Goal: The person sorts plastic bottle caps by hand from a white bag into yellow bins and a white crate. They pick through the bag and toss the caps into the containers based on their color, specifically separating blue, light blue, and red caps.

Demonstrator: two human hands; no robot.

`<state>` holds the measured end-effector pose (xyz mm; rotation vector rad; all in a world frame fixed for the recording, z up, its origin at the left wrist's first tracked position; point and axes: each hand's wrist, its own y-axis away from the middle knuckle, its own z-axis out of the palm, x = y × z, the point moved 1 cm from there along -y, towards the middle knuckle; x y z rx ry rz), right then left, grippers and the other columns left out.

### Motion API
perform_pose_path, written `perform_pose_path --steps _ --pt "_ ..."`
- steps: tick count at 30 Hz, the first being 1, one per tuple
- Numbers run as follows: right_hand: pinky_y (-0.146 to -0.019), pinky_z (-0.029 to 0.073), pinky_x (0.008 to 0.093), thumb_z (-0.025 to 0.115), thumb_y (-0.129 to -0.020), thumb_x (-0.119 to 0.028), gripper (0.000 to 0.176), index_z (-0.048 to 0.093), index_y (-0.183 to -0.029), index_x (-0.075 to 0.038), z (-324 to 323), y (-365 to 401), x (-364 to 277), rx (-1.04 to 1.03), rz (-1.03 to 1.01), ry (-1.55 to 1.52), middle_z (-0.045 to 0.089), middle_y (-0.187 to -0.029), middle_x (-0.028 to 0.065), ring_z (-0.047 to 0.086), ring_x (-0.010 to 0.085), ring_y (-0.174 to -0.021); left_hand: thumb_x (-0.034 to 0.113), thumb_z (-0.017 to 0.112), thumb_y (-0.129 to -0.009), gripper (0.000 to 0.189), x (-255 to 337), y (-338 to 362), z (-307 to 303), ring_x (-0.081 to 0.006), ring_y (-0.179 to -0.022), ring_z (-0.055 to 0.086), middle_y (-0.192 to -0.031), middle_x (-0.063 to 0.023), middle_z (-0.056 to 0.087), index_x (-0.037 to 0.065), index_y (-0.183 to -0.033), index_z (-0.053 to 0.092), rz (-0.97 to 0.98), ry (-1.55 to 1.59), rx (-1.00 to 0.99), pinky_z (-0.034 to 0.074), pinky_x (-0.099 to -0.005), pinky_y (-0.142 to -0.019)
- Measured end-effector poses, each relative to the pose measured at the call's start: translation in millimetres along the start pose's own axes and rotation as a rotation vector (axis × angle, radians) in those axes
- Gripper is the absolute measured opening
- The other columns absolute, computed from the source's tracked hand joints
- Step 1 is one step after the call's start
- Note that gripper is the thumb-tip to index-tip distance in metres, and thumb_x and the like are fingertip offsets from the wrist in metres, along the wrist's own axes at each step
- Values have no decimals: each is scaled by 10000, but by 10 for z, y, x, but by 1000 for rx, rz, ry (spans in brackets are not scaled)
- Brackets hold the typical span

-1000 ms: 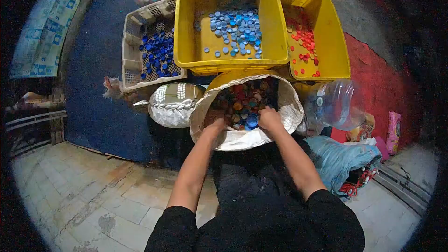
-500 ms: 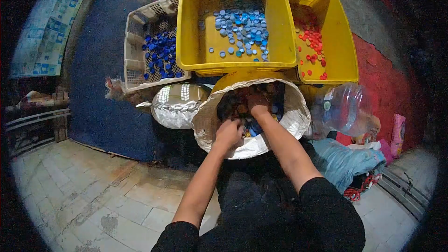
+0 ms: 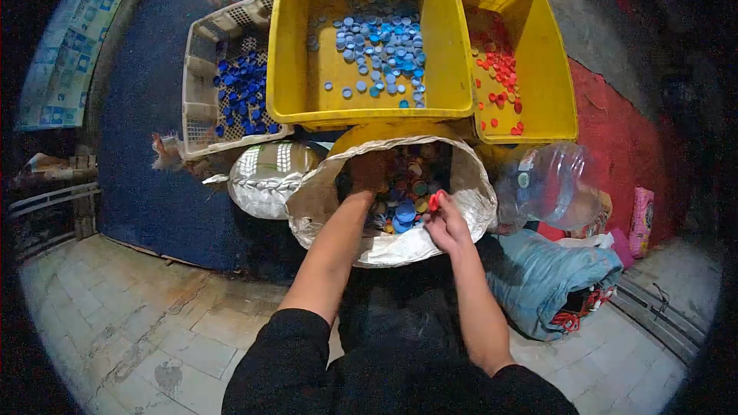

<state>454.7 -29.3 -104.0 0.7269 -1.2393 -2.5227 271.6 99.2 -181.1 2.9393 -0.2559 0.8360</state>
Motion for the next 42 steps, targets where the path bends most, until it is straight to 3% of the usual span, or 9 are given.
perform_pose_path --steps 9,13,15,19,26,29,31,37,42 --pt "-557 469 264 483 -810 -29 147 581 -907 23 82 -704 109 -71 88 395 587 -830 157 587 202 -781 359 547 -890 431 227 443 -869 -293 -938 631 -1004 -158 661 18 -1147 599 -531 380 -413 496 -384 -822" --pt "-568 485 337 514 -790 -159 264 582 -985 6 374 -1221 184 115 221 729 628 -865 172 618 248 -719 270 582 -894 360 95 933 -1032 -240 -807 631 -912 -164 666 -4 -1126 592 -387 525 -156 486 -333 -769" --pt "-747 510 437 527 -833 -256 362 556 -1122 -41 620 -1276 226 -65 -1024 1822 627 -1048 211 630 360 -882 216 619 -891 315 101 1181 -1122 -130 -831 618 -916 -61 670 14 -1132 602 -455 787 -113 488 -269 -760" --pt "-902 456 467 502 -875 -332 420 511 -1233 -112 690 -1448 340 -72 -735 2195 544 -1229 212 553 396 -1075 184 591 -910 274 265 1404 -1491 -104 -805 603 -895 -65 661 5 -1117 601 -579 808 -156 481 -246 -745" --pt "-908 446 460 482 -899 -323 385 560 -1164 -56 397 -1741 395 -90 -694 2058 583 -1163 206 564 386 -1052 194 561 -922 265 246 1434 -1410 -109 -771 587 -859 -60 641 8 -1107 603 -583 894 -37 476 -253 -714" --pt "-727 510 420 518 -889 -261 275 605 -1048 -55 213 -1670 256 -128 -1227 1899 630 -1037 199 630 322 -891 177 537 -923 236 189 1372 -1205 -108 -777 582 -890 -68 640 11 -1074 610 -647 1124 -41 470 -250 -729" --pt "-541 482 359 502 -881 -139 291 511 -1161 -61 245 -1254 -21 77 149 1124 584 -1082 176 592 217 -709 159 528 -916 219 132 1323 -981 -108 -782 583 -913 -76 642 13 -1055 614 -668 1258 -44 466 -247 -739" --pt "-392 289 213 503 -846 -68 163 527 -1007 -77 308 2 -363 -85 106 206 576 -912 112 361 93 -498 252 573 -807 381 183 591 -485 -298 -914 641 -1004 -191 647 92 -1152 586 -595 158 -349 497 -382 -790" --pt "-696 504 341 526 -833 -114 256 549 -1077 -40 172 287 -359 -223 152 -54 597 -965 118 580 229 -822 299 648 -738 651 4 122 -34 -352 -983 618 -1042 -207 636 155 -1329 416 -113 -144 -346 487 -448 -839"
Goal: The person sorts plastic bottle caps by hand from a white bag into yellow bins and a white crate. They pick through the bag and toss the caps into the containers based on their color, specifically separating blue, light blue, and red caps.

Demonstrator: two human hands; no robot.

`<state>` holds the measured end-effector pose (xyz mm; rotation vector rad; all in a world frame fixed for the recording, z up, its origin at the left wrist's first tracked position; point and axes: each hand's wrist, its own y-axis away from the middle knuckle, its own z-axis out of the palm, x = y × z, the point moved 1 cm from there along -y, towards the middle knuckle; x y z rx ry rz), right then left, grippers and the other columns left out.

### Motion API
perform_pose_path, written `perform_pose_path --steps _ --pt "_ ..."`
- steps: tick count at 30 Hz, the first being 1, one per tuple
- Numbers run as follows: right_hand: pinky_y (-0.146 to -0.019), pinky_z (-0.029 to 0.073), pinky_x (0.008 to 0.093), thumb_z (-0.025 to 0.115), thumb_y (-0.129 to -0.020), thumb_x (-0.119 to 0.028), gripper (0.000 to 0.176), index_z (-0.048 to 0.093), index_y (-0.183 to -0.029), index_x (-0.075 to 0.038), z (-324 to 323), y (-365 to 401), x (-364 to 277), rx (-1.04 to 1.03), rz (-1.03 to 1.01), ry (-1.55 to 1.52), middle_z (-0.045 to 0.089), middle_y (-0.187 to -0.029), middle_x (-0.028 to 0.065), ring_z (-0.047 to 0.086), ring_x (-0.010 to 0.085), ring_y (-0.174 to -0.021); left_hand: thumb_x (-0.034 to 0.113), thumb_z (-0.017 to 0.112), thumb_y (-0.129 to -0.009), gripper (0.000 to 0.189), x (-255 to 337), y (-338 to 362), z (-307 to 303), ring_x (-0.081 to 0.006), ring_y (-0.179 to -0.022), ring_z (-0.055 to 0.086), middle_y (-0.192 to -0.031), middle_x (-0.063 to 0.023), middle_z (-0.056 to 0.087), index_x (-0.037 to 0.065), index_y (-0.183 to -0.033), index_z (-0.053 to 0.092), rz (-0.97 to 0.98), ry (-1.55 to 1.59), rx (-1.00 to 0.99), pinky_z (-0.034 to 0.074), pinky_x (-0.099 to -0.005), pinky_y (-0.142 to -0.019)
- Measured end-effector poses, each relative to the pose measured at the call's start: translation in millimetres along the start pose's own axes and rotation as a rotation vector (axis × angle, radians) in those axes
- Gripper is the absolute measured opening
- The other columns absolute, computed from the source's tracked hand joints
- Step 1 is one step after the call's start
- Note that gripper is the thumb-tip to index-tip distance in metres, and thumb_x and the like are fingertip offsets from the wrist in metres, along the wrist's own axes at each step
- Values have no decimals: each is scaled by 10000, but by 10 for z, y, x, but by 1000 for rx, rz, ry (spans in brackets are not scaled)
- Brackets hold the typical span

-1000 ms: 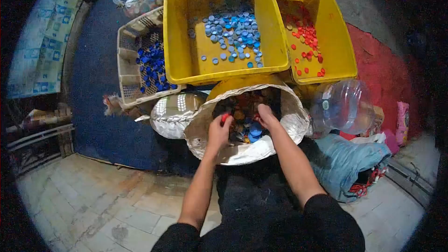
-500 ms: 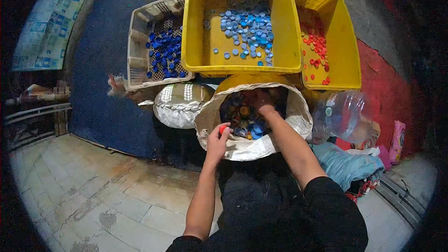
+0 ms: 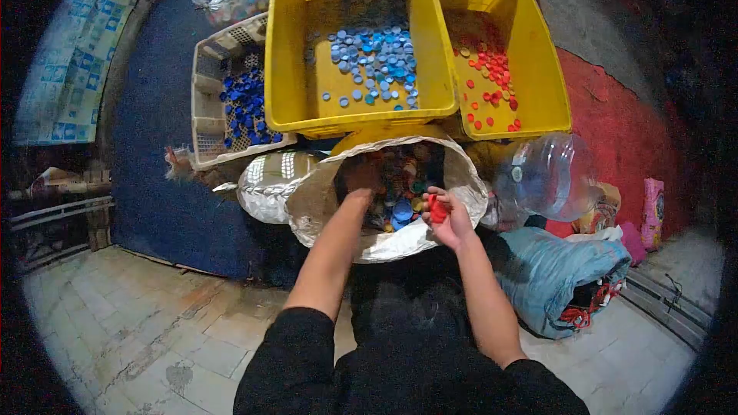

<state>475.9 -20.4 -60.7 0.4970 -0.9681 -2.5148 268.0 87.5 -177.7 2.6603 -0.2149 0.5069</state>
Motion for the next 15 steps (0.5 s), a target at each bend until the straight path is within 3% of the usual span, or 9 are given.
perform_pose_path --steps 2,4,8,10,11,13,15 --pt "-748 515 347 523 -855 -165 261 568 -1059 -10 92 105 1 -46 -9 -73 598 -1008 128 588 237 -884 288 666 -725 729 93 -76 -54 -350 -987 616 -1045 -204 636 171 -1373 351 32 -148 -16 485 -457 -851" --pt "-773 518 354 514 -866 -189 273 569 -1054 2 104 149 -5 -50 -19 -100 593 -1021 126 585 242 -909 311 496 -905 458 37 -195 167 -366 -1205 462 -1334 -170 484 110 -1315 465 40 -98 97 369 -437 -1013" --pt "-837 513 387 492 -902 -240 306 574 -1056 12 21 202 -26 -54 -25 -93 599 -1049 145 591 268 -964 300 502 -911 453 -140 -191 360 -366 -1226 448 -1347 -177 469 129 -1328 454 210 -290 202 361 -450 -1018" --pt "-839 516 397 491 -921 -259 312 582 -1050 10 39 252 -60 -61 -25 -109 611 -1037 148 602 271 -961 321 604 -824 403 -126 -12 248 -299 -830 633 -895 -158 659 45 -1115 563 283 8 256 496 -440 -723" --pt "-839 516 397 491 -921 -259 312 582 -1050 10 83 351 -107 -66 -37 -108 611 -1037 148 602 271 -961 321 604 -824 403 15 125 131 -299 -830 633 -895 -158 659 45 -1115 563 295 8 262 496 -440 -723" --pt "-849 512 395 494 -923 -268 318 582 -1053 9 177 442 -121 -108 -53 -89 610 -1036 142 601 270 -960 338 583 -849 290 331 557 -355 -189 -648 559 -683 -47 584 56 -915 597 -314 1330 -279 475 -379 -615" --pt "-862 505 399 500 -922 -269 317 583 -1050 9 124 533 -113 -112 -88 -59 609 -1039 141 601 267 -960 295 561 -870 241 572 913 -552 -115 -558 433 -568 30 430 77 -767 570 -479 1708 -449 403 -302 -544"
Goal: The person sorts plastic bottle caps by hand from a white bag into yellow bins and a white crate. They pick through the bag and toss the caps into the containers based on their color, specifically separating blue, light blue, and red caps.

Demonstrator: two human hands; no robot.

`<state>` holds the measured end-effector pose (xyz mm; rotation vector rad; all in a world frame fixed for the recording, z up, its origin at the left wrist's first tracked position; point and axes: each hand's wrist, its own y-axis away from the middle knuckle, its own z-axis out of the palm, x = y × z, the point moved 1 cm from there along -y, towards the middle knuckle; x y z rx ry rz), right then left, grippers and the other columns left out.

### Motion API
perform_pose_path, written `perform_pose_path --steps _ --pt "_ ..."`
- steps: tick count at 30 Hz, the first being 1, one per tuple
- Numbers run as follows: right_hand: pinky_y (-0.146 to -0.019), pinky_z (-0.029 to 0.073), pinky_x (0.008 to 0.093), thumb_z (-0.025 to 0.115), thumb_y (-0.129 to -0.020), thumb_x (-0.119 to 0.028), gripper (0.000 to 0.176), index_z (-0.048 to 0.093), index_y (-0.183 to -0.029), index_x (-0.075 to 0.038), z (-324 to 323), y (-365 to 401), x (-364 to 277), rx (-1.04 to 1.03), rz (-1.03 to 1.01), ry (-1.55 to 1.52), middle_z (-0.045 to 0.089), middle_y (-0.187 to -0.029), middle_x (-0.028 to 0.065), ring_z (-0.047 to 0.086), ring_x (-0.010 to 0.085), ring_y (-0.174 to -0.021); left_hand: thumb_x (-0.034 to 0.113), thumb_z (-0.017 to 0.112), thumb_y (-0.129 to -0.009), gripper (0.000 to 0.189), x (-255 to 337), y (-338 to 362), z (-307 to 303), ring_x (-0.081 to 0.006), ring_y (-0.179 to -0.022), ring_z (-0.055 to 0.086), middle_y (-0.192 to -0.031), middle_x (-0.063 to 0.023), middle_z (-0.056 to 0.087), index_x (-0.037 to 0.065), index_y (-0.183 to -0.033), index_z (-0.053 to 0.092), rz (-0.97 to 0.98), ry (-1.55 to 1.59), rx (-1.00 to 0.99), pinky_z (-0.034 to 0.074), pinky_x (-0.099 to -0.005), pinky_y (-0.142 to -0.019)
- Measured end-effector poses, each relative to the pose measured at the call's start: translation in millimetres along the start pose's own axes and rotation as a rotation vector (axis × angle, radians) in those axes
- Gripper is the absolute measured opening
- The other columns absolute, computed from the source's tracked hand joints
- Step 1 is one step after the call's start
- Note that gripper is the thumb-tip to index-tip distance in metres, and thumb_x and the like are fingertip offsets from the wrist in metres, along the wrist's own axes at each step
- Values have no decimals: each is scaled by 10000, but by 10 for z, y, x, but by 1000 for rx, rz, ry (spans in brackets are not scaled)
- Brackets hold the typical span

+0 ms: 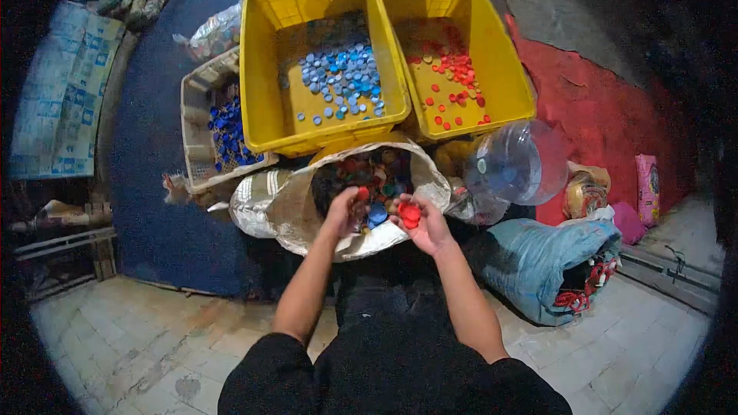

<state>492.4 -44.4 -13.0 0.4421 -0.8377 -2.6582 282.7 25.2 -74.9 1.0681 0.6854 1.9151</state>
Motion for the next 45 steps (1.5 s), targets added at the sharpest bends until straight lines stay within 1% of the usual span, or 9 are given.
perform_pose_path --steps 10,16,20,26,30,32,36,40,45 --pt "-740 484 315 531 -871 -284 270 601 -927 -29 344 93 -633 -24 -274 132 627 -911 112 596 216 -825 285 447 -914 275 220 199 1701 -139 -559 465 -586 17 414 152 -674 440 61 216 -134 412 -280 -592" --pt "-1130 150 473 521 -891 -472 837 48 -1462 -83 704 51 -1296 -6 -347 68 89 -1509 191 137 320 -1402 636 401 -890 678 1151 67 2356 -166 -871 538 -1065 -70 550 137 -1348 428 228 -93 -139 395 -284 -705" --pt "-1099 257 469 528 -900 -442 788 87 -1481 -144 179 -8 -862 140 -196 129 44 -1514 224 173 373 -1383 635 377 -899 725 1002 -216 1666 -181 -927 535 -1230 -99 472 116 -1404 357 334 -81 8 395 -281 -719" --pt "-948 439 401 556 -919 -267 402 463 -1253 -65 -152 -171 -193 288 68 203 470 -1217 161 490 319 -1143 506 469 -920 520 -78 -67 -64 -122 -743 566 -987 -29 596 111 -1258 494 154 -59 254 372 -240 -528" --pt "-797 493 429 640 -849 -220 391 519 -1176 -46 -251 -667 62 212 201 627 582 -1047 141 581 318 -935 305 522 -933 351 -428 439 -399 -132 -801 586 -1060 -57 599 82 -1204 532 187 -328 383 473 -270 -648" --pt "-802 496 413 650 -795 -166 351 574 -1115 -44 -468 -1017 133 2 -163 1862 568 -1089 170 578 345 -946 290 532 -932 334 -452 639 -370 -137 -812 590 -1036 -58 609 70 -1183 549 234 -404 426 477 -271 -667" --pt "-818 506 425 635 -775 -191 278 644 -1016 -51 -391 -1358 238 68 -426 2342 624 -1031 161 621 343 -902 275 560 -919 304 -645 688 -433 -147 -830 602 -951 -71 638 41 -1110 598 437 -619 490 482 -271 -732" --pt "-849 504 420 590 -824 -255 351 601 -1133 -90 -99 -1518 322 -8 276 2531 587 -1190 166 614 339 -998 263 602 -886 297 -443 907 -65 -181 -848 622 -956 -108 656 16 -1050 621 465 -775 592 483 -306 -764" --pt "-799 522 415 628 -772 -236 304 664 -1029 -77 -876 -2300 625 26 -912 2331 666 -1004 155 643 333 -926 269 595 -874 267 -529 590 -171 -227 -866 629 -949 -120 648 43 -1010 639 497 -889 543 475 -348 -782"
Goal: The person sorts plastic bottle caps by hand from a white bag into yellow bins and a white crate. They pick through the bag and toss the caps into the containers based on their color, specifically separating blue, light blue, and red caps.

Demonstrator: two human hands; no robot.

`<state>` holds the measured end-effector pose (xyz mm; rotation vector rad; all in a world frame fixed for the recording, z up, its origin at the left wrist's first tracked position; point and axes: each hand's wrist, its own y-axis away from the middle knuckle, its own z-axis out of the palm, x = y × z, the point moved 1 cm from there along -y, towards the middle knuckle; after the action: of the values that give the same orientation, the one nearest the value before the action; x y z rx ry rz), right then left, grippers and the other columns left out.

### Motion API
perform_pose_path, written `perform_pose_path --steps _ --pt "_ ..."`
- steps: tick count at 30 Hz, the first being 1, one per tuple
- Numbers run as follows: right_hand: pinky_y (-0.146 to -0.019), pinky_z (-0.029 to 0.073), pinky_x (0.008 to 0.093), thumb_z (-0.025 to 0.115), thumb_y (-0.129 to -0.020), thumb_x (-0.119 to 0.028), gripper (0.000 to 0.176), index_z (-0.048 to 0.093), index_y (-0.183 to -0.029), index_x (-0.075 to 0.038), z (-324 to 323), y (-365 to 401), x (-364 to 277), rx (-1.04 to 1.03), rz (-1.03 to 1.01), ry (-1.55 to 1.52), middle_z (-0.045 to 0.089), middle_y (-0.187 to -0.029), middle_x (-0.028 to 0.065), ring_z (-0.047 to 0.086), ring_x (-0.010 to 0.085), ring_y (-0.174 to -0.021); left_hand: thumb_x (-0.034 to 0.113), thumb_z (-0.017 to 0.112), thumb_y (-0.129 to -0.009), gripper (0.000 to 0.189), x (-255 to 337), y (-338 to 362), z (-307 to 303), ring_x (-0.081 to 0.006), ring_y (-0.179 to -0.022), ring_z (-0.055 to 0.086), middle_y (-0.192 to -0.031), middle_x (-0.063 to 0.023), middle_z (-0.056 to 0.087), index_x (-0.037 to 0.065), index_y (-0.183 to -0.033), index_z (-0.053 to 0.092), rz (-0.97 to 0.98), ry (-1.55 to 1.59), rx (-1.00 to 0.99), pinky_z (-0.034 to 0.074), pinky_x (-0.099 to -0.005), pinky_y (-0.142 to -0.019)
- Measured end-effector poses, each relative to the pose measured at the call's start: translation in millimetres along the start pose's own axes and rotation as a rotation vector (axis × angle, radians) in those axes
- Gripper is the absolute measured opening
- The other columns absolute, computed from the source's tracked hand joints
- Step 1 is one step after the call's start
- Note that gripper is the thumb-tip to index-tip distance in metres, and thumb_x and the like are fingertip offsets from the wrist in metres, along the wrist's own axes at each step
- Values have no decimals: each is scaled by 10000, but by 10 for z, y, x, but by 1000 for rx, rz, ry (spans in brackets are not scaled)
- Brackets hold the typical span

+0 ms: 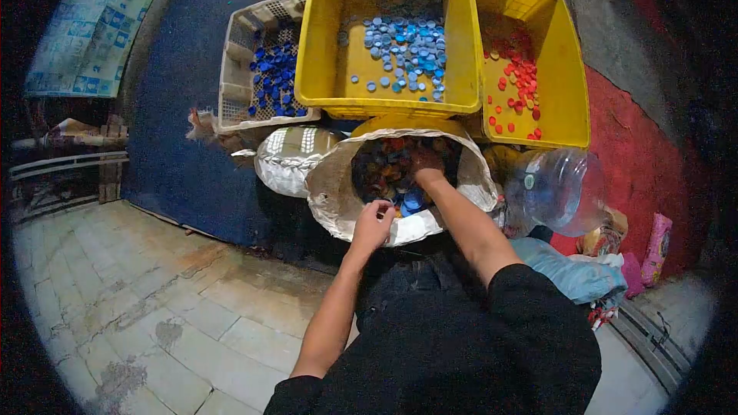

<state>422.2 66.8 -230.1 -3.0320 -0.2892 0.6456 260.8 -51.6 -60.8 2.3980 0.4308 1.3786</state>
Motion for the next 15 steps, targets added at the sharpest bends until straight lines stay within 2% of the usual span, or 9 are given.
perform_pose_path --steps 1,3,5,8,11,12,13,14,15 --pt "-799 522 415 628 -772 -236 304 664 -1029 -77 -89 -82 -68 -6 5 -1 666 -1004 155 643 333 -926 274 594 -864 261 6 -34 13 -248 -868 628 -939 -116 645 59 -1003 646 28 -59 -14 464 -383 -794" --pt "-785 523 418 590 -790 -206 307 647 -1060 -72 -228 -214 -223 -343 171 155 660 -1026 158 647 326 -920 280 599 -845 259 87 -101 44 -265 -878 617 -930 -105 643 80 -999 656 34 -232 -23 436 -414 -813" --pt "-774 525 419 566 -801 -200 282 660 -1027 -61 -241 -168 -248 -329 146 137 659 -1027 158 655 310 -911 285 605 -825 260 102 -209 162 -281 -888 606 -921 -94 640 100 -996 666 46 -396 -31 407 -444 -831" --pt "-767 524 419 574 -795 -197 279 662 -1012 -46 -190 -167 -177 -288 64 131 658 -1021 168 650 319 -931 309 621 -788 257 55 -385 383 -286 -942 571 -929 -95 640 121 -951 689 256 -628 100 347 -471 -862" --pt "-764 519 429 566 -814 -198 286 653 -1038 -43 -56 -46 107 -194 2 -26 651 -1031 178 644 342 -916 269 603 -801 227 36 -557 520 -284 -1008 550 -1016 -98 633 89 -903 697 122 -798 64 339 -495 -901" --pt "-768 517 419 546 -840 -184 292 629 -1078 -36 -118 -1 157 -260 192 -114 649 -1042 172 642 336 -904 267 587 -807 292 148 -675 498 -284 -1090 524 -1109 -114 613 70 -1006 672 -109 -875 -223 331 -483 -946" --pt "-771 516 410 526 -866 -169 299 604 -1118 -30 -265 16 128 -325 380 -198 647 -1053 166 640 330 -893 267 587 -807 292 8 -756 571 -284 -1090 524 -1109 -114 613 70 -1006 672 -114 -858 -216 331 -483 -946" --pt "-771 516 410 526 -866 -169 299 604 -1118 -30 -431 24 87 -332 366 -184 647 -1053 166 640 330 -893 260 581 -808 328 -220 -854 692 -278 -1119 512 -1146 -120 599 75 -1071 643 -121 -865 -209 325 -473 -967" --pt "-768 517 397 510 -885 -165 292 589 -1132 -30 -791 -26 -67 -252 739 -693 644 -1044 148 637 311 -860 254 574 -808 375 -421 -946 817 -273 -1149 500 -1182 -126 585 79 -1136 614 -127 -872 -201 319 -464 -987"
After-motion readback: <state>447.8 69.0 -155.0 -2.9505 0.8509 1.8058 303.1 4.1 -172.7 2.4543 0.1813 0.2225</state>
